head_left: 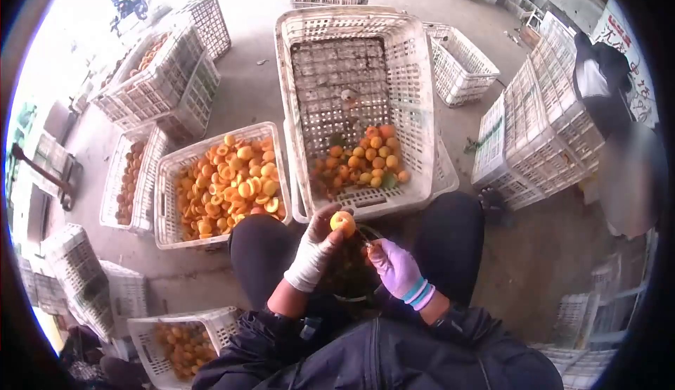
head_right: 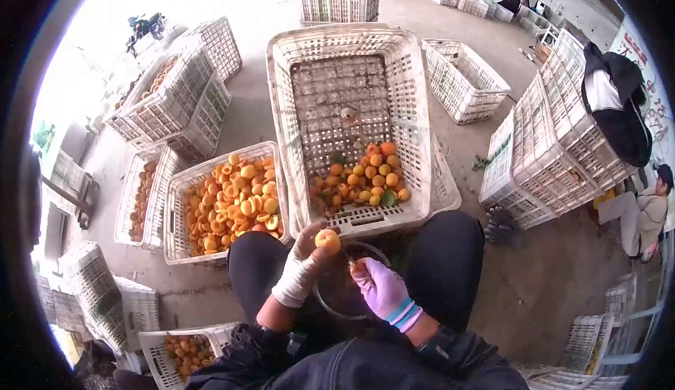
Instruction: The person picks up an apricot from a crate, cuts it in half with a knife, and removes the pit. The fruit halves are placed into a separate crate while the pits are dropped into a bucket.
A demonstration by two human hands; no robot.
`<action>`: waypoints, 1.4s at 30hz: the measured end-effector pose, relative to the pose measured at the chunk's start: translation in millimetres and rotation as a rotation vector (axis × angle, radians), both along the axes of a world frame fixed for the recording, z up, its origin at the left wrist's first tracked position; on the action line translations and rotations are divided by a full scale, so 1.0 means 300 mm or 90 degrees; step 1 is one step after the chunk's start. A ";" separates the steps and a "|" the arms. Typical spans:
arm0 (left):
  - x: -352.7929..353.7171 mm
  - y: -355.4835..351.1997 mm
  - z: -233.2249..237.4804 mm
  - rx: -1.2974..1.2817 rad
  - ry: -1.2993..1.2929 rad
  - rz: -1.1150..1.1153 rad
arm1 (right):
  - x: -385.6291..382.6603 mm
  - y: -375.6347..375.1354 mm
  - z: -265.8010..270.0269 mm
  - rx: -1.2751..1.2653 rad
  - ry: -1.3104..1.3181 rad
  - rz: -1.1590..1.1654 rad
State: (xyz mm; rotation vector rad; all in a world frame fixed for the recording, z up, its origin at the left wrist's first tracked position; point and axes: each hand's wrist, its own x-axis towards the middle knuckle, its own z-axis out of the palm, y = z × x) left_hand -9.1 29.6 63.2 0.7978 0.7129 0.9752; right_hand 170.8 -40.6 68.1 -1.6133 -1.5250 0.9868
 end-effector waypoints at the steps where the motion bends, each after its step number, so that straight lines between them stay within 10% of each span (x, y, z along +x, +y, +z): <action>1: -0.005 -0.006 0.008 -0.010 0.014 -0.007 | -0.004 -0.001 -0.002 0.000 -0.003 0.002; 42: 0.030 -0.042 -0.188 0.031 0.055 -0.013 | -0.050 0.011 -0.085 0.082 -0.194 -0.004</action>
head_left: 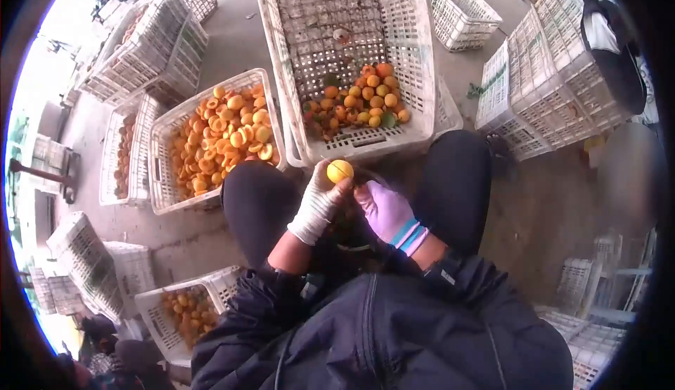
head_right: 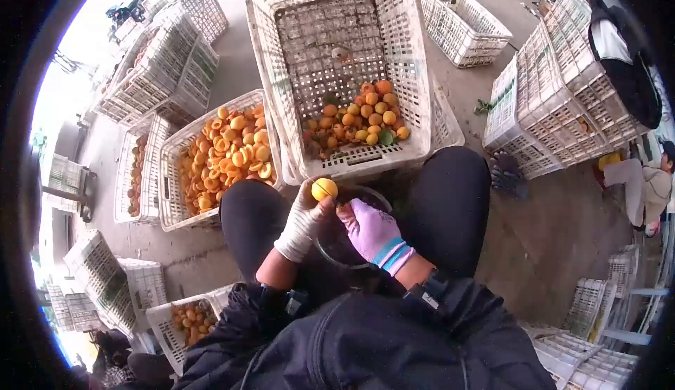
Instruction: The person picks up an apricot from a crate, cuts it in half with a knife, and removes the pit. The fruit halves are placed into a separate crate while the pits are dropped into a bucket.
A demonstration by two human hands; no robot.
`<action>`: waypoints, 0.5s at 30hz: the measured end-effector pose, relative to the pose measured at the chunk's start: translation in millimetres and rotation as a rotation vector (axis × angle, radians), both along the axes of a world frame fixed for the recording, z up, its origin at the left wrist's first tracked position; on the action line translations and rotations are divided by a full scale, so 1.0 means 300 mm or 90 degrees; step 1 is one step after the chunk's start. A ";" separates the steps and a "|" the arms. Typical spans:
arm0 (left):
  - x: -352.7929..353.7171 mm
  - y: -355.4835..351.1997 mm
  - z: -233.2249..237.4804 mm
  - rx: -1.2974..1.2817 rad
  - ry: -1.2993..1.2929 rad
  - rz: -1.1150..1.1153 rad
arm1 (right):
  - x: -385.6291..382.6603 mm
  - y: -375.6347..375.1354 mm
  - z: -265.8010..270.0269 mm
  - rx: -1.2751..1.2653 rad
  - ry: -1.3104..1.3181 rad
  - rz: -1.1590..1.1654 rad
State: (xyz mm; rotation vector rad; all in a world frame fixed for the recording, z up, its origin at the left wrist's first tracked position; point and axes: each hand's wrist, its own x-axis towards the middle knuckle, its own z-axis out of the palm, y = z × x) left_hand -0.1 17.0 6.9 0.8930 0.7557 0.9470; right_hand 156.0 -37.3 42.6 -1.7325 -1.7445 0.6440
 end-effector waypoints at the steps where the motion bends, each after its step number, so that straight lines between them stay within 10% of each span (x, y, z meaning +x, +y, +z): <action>1: 0.004 0.001 -0.008 0.024 0.009 0.006 | 0.002 0.000 -0.006 0.005 0.009 0.005; 15: -0.007 0.025 -0.064 -0.358 -0.522 -0.095 | -0.010 -0.029 -0.027 0.040 -0.013 0.040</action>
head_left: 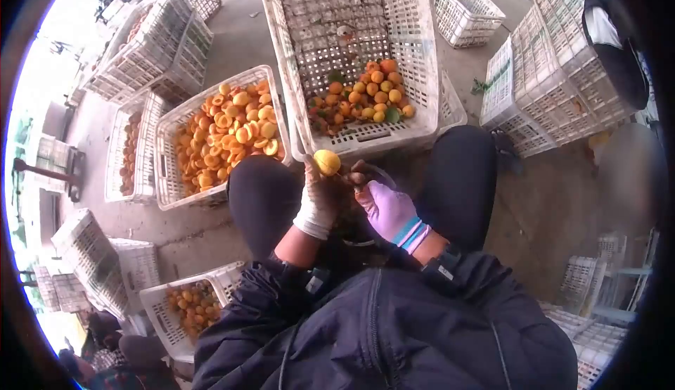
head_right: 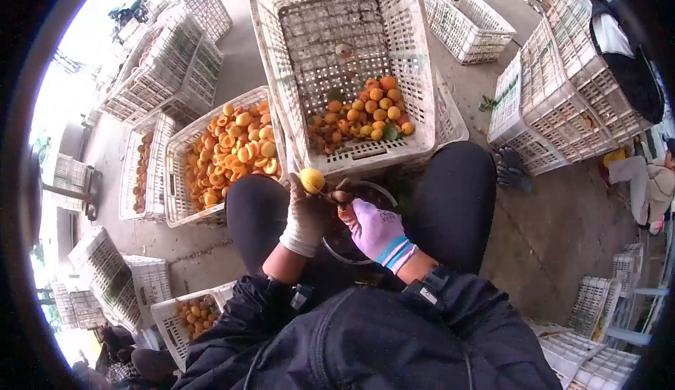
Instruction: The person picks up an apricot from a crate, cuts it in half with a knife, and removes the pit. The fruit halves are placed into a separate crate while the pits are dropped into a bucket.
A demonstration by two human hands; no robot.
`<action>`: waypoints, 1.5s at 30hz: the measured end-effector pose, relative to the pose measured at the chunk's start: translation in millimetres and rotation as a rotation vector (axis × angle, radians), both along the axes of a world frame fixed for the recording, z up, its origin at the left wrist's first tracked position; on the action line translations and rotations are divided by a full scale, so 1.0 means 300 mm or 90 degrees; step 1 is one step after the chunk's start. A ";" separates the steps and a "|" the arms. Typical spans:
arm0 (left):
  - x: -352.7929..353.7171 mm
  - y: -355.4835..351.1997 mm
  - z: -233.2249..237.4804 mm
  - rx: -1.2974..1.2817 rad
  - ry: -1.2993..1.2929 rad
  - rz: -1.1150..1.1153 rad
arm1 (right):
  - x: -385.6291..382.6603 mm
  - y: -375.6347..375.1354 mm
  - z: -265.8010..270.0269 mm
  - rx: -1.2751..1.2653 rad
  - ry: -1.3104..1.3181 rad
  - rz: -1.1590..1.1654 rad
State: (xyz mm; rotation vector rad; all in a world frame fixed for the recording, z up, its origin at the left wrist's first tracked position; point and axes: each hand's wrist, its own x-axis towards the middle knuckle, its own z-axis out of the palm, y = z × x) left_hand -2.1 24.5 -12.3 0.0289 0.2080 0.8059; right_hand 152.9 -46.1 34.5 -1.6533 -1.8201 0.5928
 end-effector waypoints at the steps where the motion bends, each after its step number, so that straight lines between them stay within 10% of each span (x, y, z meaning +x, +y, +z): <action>1: 0.003 -0.001 -0.013 0.001 0.000 0.000 | 0.000 -0.006 0.003 0.041 0.013 -0.005; 9: -0.001 -0.002 0.021 0.026 0.238 0.130 | 0.081 -0.092 0.002 -0.087 0.033 0.024; 11: -0.008 -0.024 0.057 0.053 0.275 0.079 | 0.087 -0.094 -0.054 -0.146 0.502 -0.034; 17: 0.049 -0.082 0.049 0.323 0.456 -0.110 | 0.039 0.022 -0.037 -0.008 0.536 0.015; 29: 0.094 -0.066 -0.060 0.455 0.701 0.092 | -0.017 0.042 -0.031 0.043 0.316 -0.068; 33: 0.065 -0.058 -0.217 0.218 0.376 0.028 | -0.041 0.052 -0.024 0.188 0.219 -0.019; 35: 0.006 -0.035 -0.529 -0.331 -0.128 0.011 | -0.044 0.055 -0.048 0.199 0.152 -0.004; 36: 0.038 -0.070 -0.278 0.027 0.232 0.046 | -0.041 0.054 -0.024 0.195 0.119 0.010; 40: 0.070 -0.048 0.052 -0.156 0.198 -0.123 | -0.025 0.071 -0.075 0.137 0.354 0.010; 41: 0.006 -0.012 -0.153 -0.031 -0.086 -0.214 | -0.005 0.074 -0.088 0.102 0.366 -0.037; 43: 0.043 -0.025 -0.031 -0.001 0.190 -0.140 | 0.041 0.058 0.017 -0.298 0.751 -0.110; 45: 0.037 -0.029 0.077 0.141 0.247 -0.155 | 0.042 0.047 0.029 -0.257 0.730 -0.091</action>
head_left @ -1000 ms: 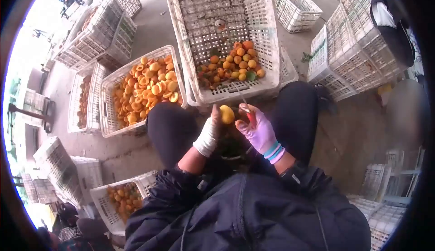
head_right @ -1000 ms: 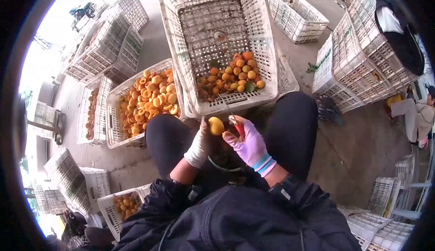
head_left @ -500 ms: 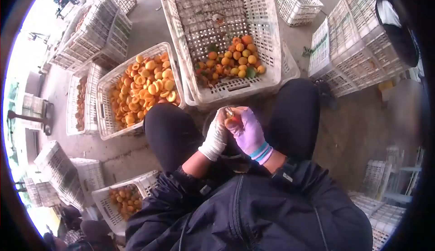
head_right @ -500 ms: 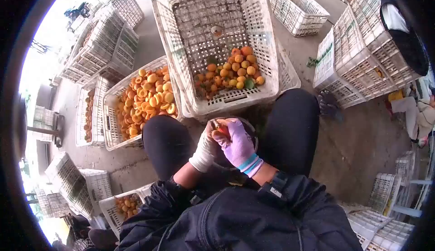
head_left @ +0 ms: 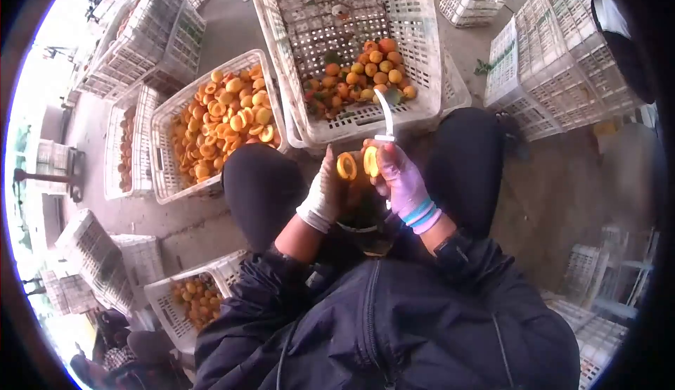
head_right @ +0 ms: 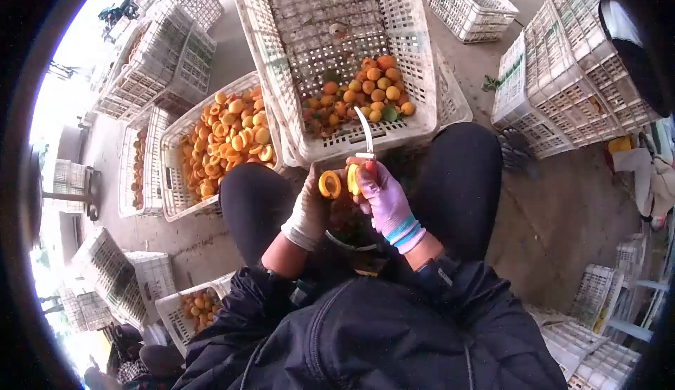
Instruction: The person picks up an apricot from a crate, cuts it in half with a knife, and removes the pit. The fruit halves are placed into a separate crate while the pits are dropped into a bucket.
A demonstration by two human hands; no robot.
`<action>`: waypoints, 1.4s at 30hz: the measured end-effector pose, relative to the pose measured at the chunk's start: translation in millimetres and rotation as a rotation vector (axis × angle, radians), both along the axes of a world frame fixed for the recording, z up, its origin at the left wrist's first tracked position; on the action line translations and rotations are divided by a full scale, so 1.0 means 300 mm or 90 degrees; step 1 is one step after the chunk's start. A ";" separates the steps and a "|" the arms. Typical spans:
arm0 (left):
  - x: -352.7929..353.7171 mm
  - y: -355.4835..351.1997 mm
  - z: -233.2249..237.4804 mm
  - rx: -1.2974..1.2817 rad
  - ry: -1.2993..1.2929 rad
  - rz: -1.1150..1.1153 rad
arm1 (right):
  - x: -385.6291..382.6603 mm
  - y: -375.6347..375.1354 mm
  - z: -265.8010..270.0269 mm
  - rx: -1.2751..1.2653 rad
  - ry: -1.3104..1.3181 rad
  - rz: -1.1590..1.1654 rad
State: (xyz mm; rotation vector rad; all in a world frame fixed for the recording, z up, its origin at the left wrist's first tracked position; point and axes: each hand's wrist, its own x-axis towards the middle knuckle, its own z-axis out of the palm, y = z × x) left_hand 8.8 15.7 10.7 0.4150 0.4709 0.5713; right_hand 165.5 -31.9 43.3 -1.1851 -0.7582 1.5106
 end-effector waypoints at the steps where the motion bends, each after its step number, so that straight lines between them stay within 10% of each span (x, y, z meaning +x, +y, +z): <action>1: 0.021 -0.016 0.043 -0.031 0.044 0.063 | 0.001 -0.002 0.002 0.000 0.056 -0.017; 14: -0.010 -0.012 -0.088 0.147 0.092 0.073 | 0.075 -0.052 -0.011 -0.028 0.205 -0.019; 18: 0.022 -0.018 -0.112 0.232 0.326 0.110 | 0.077 -0.061 -0.008 0.011 0.162 -0.023; 20: 0.002 -0.037 -0.079 0.582 0.726 -0.097 | 0.067 -0.062 -0.012 0.026 0.128 -0.024; 30: 0.021 -0.039 0.006 0.769 0.892 -0.085 | 0.047 -0.056 -0.077 0.091 -0.064 -0.071; 36: -0.030 -0.006 -0.113 -0.104 0.027 0.059 | 0.039 -0.059 -0.062 0.207 -0.317 -0.097; 38: 0.002 -0.027 -0.014 -0.122 -0.072 0.037 | 0.034 -0.058 -0.033 0.316 -0.478 -0.026; 40: 0.007 -0.029 0.026 -0.142 -0.086 0.002 | -0.027 -0.045 -0.066 0.352 -0.181 -0.019; 42: 0.004 -0.020 0.019 -0.136 -0.105 -0.018 | -0.008 -0.049 -0.024 0.391 -0.435 -0.025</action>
